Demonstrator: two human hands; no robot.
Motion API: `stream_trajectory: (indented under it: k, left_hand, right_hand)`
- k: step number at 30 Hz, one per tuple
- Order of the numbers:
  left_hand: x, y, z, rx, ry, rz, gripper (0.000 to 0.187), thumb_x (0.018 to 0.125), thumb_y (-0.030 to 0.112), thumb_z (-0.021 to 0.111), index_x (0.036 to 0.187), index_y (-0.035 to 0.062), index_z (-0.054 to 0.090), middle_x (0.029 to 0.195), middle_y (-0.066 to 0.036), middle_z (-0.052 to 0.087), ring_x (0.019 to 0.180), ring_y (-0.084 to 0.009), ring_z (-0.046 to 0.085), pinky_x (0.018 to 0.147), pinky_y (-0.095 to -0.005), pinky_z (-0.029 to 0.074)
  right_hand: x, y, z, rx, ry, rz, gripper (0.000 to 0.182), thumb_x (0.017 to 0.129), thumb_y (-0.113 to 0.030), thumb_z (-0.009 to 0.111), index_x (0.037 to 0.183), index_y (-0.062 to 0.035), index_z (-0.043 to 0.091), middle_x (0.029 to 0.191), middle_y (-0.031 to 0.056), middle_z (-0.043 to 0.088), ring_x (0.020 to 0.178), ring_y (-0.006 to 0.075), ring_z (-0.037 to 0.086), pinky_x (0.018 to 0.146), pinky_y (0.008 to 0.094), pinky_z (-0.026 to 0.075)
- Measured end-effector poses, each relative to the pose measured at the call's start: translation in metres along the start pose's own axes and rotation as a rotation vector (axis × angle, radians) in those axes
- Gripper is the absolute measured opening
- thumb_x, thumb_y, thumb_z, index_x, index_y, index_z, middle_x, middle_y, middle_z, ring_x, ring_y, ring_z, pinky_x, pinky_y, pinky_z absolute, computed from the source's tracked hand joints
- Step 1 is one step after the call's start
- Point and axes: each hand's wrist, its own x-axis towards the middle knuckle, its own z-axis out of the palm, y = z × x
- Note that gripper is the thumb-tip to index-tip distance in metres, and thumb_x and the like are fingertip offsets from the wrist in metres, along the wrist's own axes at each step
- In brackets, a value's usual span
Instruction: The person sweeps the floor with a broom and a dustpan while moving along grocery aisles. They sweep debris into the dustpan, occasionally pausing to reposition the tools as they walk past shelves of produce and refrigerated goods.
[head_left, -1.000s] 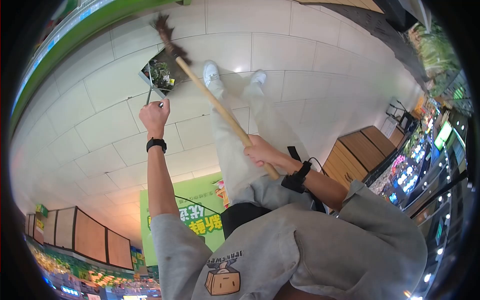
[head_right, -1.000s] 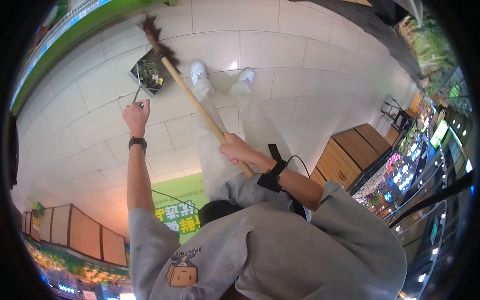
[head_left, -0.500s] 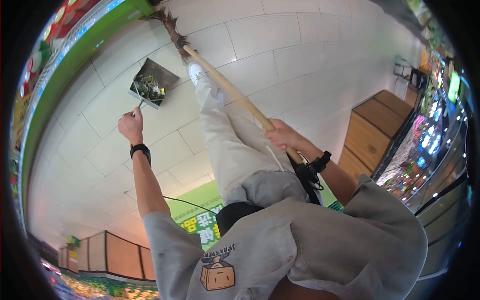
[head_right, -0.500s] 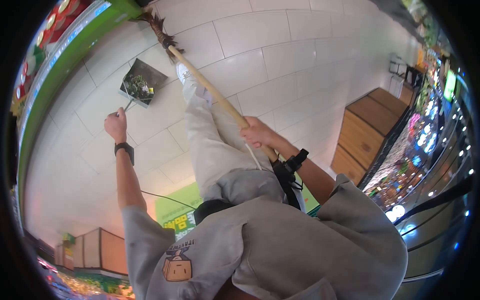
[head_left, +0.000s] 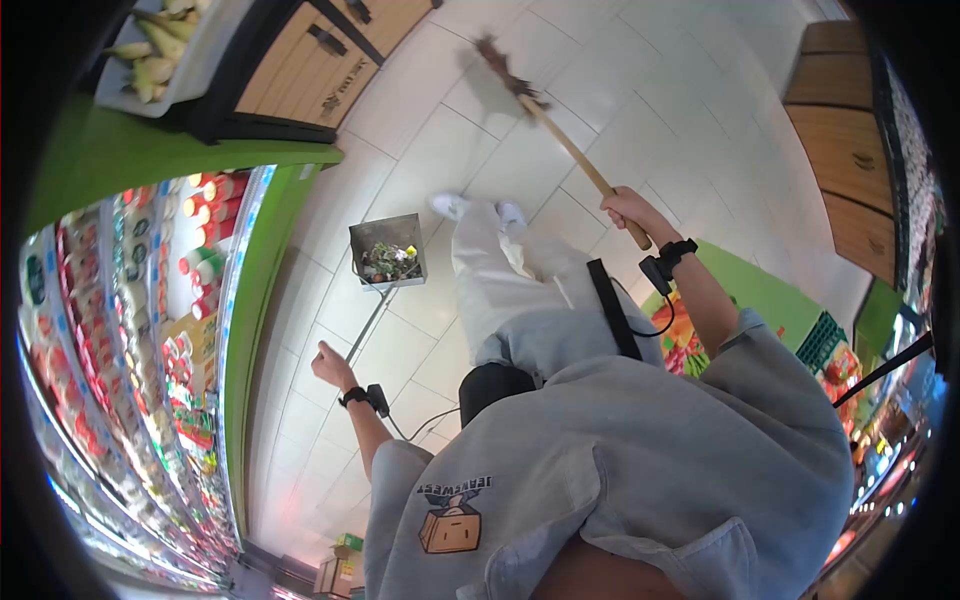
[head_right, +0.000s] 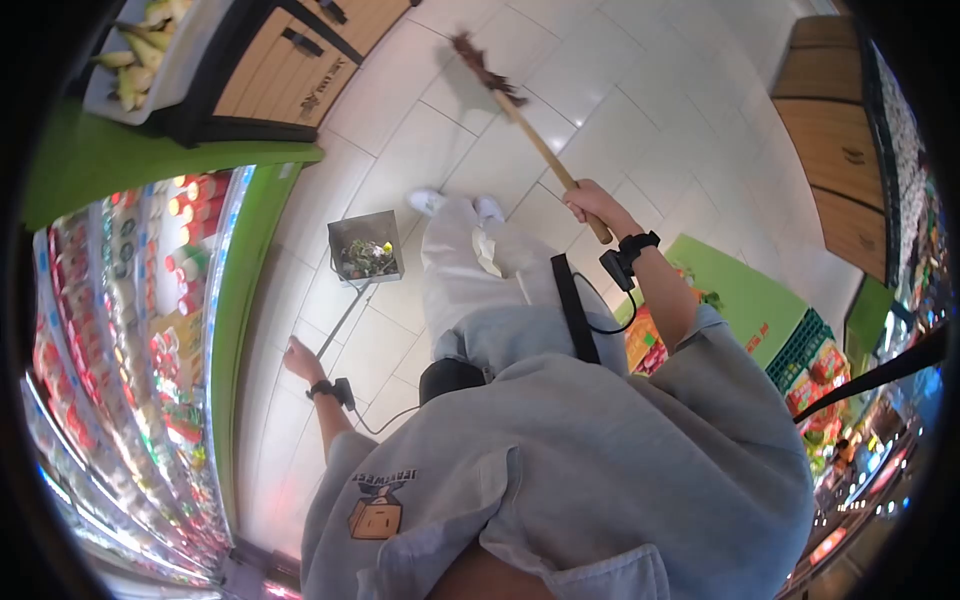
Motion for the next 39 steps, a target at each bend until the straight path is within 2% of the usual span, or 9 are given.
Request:
stream_trajectory:
  k: [3, 5, 13, 15, 23, 25, 27, 33, 39]
  left_hand:
    - [-0.012, -0.013, -0.064, -0.023, 0.102, -0.152, 0.052, 0.083, 0.028, 0.048, 0.05, -0.0105, 0.036, 0.041, -0.012, 0.033, 0.043, -0.0194, 0.028, 0.046, -0.0422, 0.025]
    - [-0.035, -0.005, -0.098, -0.167, 0.252, -0.233, 0.047, 0.08, 0.022, 0.047, 0.047, 0.0036, 0.019, 0.042, -0.001, 0.02, 0.044, -0.0136, 0.017, 0.044, -0.0377, 0.014]
    - [-0.129, -0.108, -0.188, -0.546, 0.446, -0.589, 0.042, 0.078, 0.016, 0.046, 0.045, 0.0101, 0.021, 0.042, 0.003, 0.021, 0.037, -0.0104, 0.018, 0.037, -0.0298, 0.014]
    - [-0.15, -0.142, -0.189, -0.494, 0.496, -0.661, 0.044, 0.081, 0.02, 0.049, 0.047, 0.0126, 0.021, 0.043, 0.002, 0.024, 0.035, -0.0103, 0.022, 0.035, -0.0282, 0.016]
    - [-0.221, -0.224, -0.196, -0.61, 0.411, -0.787, 0.044, 0.081, 0.016, 0.046, 0.046, 0.0094, 0.021, 0.042, 0.004, 0.021, 0.038, -0.0083, 0.017, 0.038, -0.0298, 0.014]
    - [-0.233, -0.257, -0.205, -0.602, 0.444, -0.816, 0.044, 0.081, 0.015, 0.046, 0.046, 0.0078, 0.021, 0.043, 0.004, 0.021, 0.041, -0.0077, 0.018, 0.04, -0.0309, 0.013]
    - [-0.283, -0.304, -0.182, -0.566, 0.401, -0.666, 0.043, 0.081, 0.014, 0.047, 0.047, 0.0065, 0.021, 0.045, 0.004, 0.02, 0.044, -0.0076, 0.018, 0.042, -0.0313, 0.014]
    - [-0.319, -0.382, -0.183, -0.587, 0.445, -0.739, 0.043, 0.08, 0.014, 0.048, 0.049, 0.0051, 0.021, 0.045, 0.004, 0.02, 0.044, -0.008, 0.017, 0.042, -0.032, 0.014]
    - [-0.302, -0.445, -0.182, -0.627, 0.537, -0.815, 0.045, 0.08, 0.016, 0.048, 0.048, 0.0055, 0.02, 0.044, 0.003, 0.02, 0.043, -0.0094, 0.017, 0.042, -0.0324, 0.014]
  right_hand:
    - [-0.011, 0.004, -0.007, -0.528, 0.25, 0.176, 0.011, 0.074, -0.006, 0.047, 0.077, 0.0047, 0.047, 0.05, 0.0078, 0.048, 0.038, 0.0162, 0.047, 0.03, 0.0309, 0.032]
    - [-0.003, 0.023, -0.015, -0.504, 0.275, 0.152, 0.013, 0.074, -0.006, 0.047, 0.077, 0.0064, 0.048, 0.05, 0.0094, 0.049, 0.038, 0.0178, 0.048, 0.03, 0.0326, 0.032]
    - [0.017, 0.038, 0.063, -0.597, 0.29, 0.01, 0.017, 0.071, -0.008, 0.047, 0.06, 0.0041, 0.05, 0.043, 0.0095, 0.046, 0.034, 0.0199, 0.046, 0.033, 0.0342, 0.036]
    - [0.038, 0.049, 0.101, -0.907, 0.097, -0.132, 0.018, 0.066, -0.011, 0.051, 0.052, 0.0, 0.057, 0.052, 0.0116, 0.058, 0.046, 0.0235, 0.058, 0.044, 0.0343, 0.045]
    - [0.05, 0.091, 0.314, -0.303, -0.505, -0.311, 0.022, 0.071, -0.022, 0.053, 0.057, -0.0052, 0.052, 0.052, 0.0016, 0.049, 0.044, 0.0116, 0.045, 0.04, 0.028, 0.034]
    - [0.052, 0.09, 0.383, -0.639, -0.662, -0.755, 0.021, 0.072, -0.02, 0.051, 0.057, -0.0056, 0.052, 0.054, 0.0021, 0.049, 0.044, 0.0109, 0.044, 0.041, 0.0269, 0.034]
    - [0.015, 0.126, 0.426, -0.311, -0.604, -0.3, 0.018, 0.07, -0.017, 0.051, 0.058, -0.0046, 0.052, 0.055, 0.003, 0.05, 0.045, 0.0104, 0.044, 0.041, 0.0266, 0.034]
    - [-0.008, 0.124, 0.563, -0.709, -0.442, -0.289, 0.015, 0.067, -0.015, 0.053, 0.058, -0.0024, 0.052, 0.054, 0.0047, 0.05, 0.046, 0.0125, 0.047, 0.04, 0.0262, 0.035]
    - [-0.03, 0.071, 0.573, -0.354, -0.689, -0.238, 0.014, 0.074, -0.003, 0.052, 0.062, -0.0071, 0.046, 0.05, -0.0059, 0.042, 0.04, 0.0032, 0.039, 0.037, 0.0185, 0.032]
